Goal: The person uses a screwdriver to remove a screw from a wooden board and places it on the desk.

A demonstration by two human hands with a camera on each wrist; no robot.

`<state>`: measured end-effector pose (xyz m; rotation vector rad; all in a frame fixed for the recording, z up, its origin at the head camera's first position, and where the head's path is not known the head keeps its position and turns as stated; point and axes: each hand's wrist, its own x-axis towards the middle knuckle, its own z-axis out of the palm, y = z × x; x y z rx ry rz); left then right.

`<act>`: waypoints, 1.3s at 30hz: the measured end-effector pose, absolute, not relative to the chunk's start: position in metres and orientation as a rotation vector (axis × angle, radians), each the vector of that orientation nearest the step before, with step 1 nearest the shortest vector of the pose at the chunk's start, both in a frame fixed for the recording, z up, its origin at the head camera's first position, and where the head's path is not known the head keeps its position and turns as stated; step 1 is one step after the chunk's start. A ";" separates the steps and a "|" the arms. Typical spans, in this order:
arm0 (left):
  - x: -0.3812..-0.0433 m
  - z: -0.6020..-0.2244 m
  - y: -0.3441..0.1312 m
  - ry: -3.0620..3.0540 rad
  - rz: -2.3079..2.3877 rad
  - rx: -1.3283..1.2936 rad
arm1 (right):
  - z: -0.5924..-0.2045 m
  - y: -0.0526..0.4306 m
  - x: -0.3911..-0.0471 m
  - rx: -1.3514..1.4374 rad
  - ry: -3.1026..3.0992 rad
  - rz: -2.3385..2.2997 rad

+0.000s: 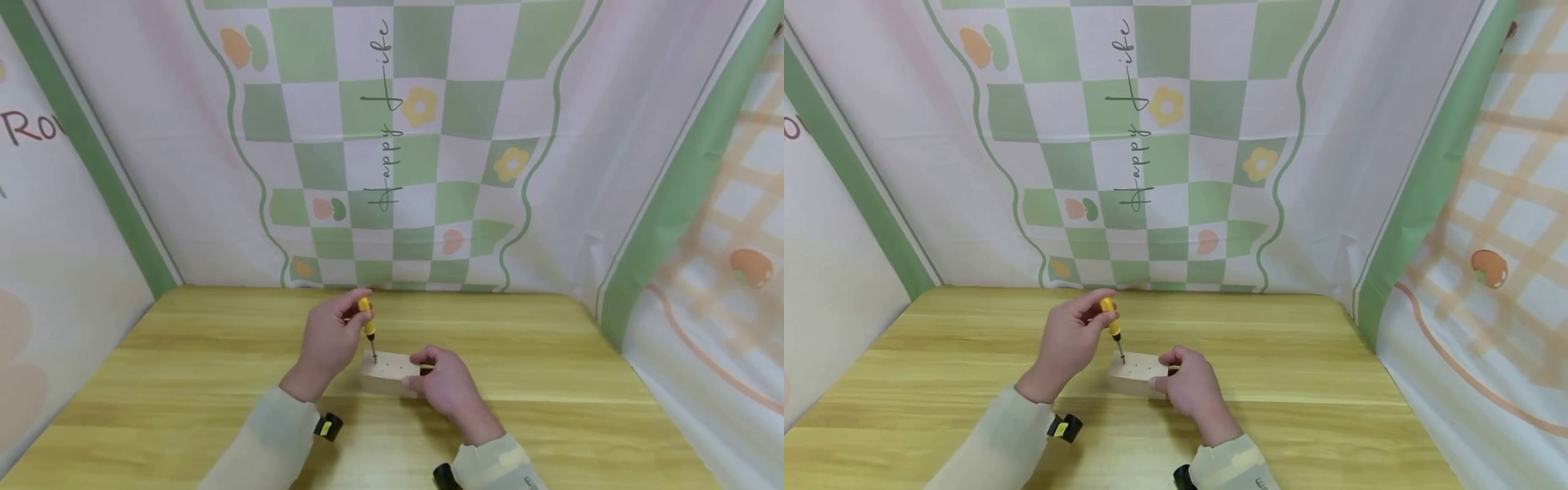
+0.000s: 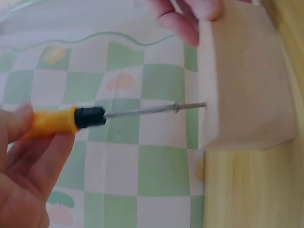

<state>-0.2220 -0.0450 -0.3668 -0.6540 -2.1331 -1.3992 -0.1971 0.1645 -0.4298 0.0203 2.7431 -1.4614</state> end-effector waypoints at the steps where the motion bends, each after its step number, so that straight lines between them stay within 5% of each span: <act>1: -0.221 -0.368 -0.043 -2.111 -1.359 -0.631 | -0.430 0.164 -0.197 0.022 2.749 -1.458; 12: -0.212 -0.371 -0.031 -2.038 -1.175 -0.485 | -0.428 0.164 -0.197 0.043 2.749 -1.464; 23: -0.220 -0.365 -0.062 -2.232 -1.695 -0.858 | -0.427 0.163 -0.196 0.044 2.769 -1.416; 39: -0.212 -0.364 -0.040 -2.098 -1.276 -0.685 | -0.426 0.165 -0.195 0.008 2.716 -1.471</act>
